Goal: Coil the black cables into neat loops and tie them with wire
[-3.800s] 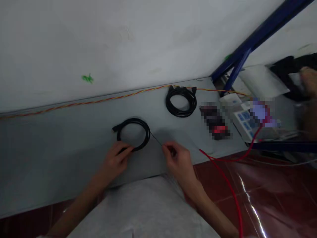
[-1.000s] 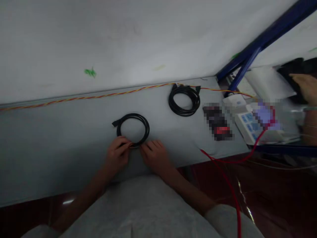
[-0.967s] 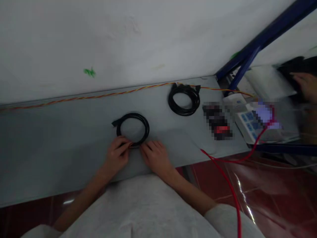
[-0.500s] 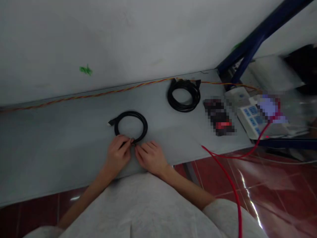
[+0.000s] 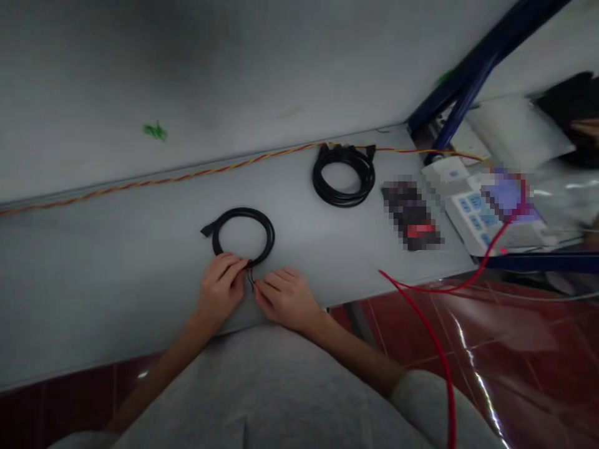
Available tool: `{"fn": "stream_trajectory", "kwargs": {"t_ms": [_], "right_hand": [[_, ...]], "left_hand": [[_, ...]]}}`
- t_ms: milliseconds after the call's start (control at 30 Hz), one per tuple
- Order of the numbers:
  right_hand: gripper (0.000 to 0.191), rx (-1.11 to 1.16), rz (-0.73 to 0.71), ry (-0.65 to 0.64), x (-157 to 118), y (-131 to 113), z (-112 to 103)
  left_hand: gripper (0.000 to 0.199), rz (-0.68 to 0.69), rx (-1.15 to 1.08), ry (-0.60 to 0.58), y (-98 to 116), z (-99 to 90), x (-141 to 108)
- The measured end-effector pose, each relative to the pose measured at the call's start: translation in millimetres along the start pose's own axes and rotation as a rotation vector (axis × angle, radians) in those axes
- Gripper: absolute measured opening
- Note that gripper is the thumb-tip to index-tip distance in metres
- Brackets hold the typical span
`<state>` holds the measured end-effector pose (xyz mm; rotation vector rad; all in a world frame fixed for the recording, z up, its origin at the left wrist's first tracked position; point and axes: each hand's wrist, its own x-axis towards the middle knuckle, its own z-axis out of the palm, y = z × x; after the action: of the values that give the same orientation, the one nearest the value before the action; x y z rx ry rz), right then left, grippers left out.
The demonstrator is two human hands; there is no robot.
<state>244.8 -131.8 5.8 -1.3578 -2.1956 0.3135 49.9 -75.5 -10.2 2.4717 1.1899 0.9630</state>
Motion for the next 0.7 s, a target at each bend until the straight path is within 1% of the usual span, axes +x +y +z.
{"fn": "stream_trajectory", "kwargs": {"t_ms": [100,233,367,433,500,567,633,700], "right_hand": [[0.026,0.005,0.006,-0.010,1,-1,-2],[0.027,0.039,0.005,-0.047,6,5,-13],[0.027,0.068,-0.001,-0.051,28,20,-27],[0.026,0.049,0.017,-0.089,44,26,-30],[0.023,0.036,0.055,-0.144,61,31,-28],[0.019,0.037,0.104,-0.184,72,34,-21],[0.017,0.040,0.144,-0.189,78,35,-12],[0.018,0.039,0.163,-0.162,77,36,-4]], "left_hand": [[0.040,0.008,-0.017,0.027,-1,-0.2,0],[0.041,0.113,0.003,0.017,-1,-4.6,2],[0.037,0.167,0.060,-0.006,-1,-7.7,1],[0.035,0.186,0.077,-0.010,-1,-7.3,0],[0.034,0.189,0.090,-0.028,-1,-6.0,-1],[0.033,0.179,0.098,-0.051,-2,-4.6,-2],[0.034,0.172,0.098,-0.062,-2,-4.9,-2],[0.039,0.179,0.077,-0.082,-2,-8.7,-2]]}}
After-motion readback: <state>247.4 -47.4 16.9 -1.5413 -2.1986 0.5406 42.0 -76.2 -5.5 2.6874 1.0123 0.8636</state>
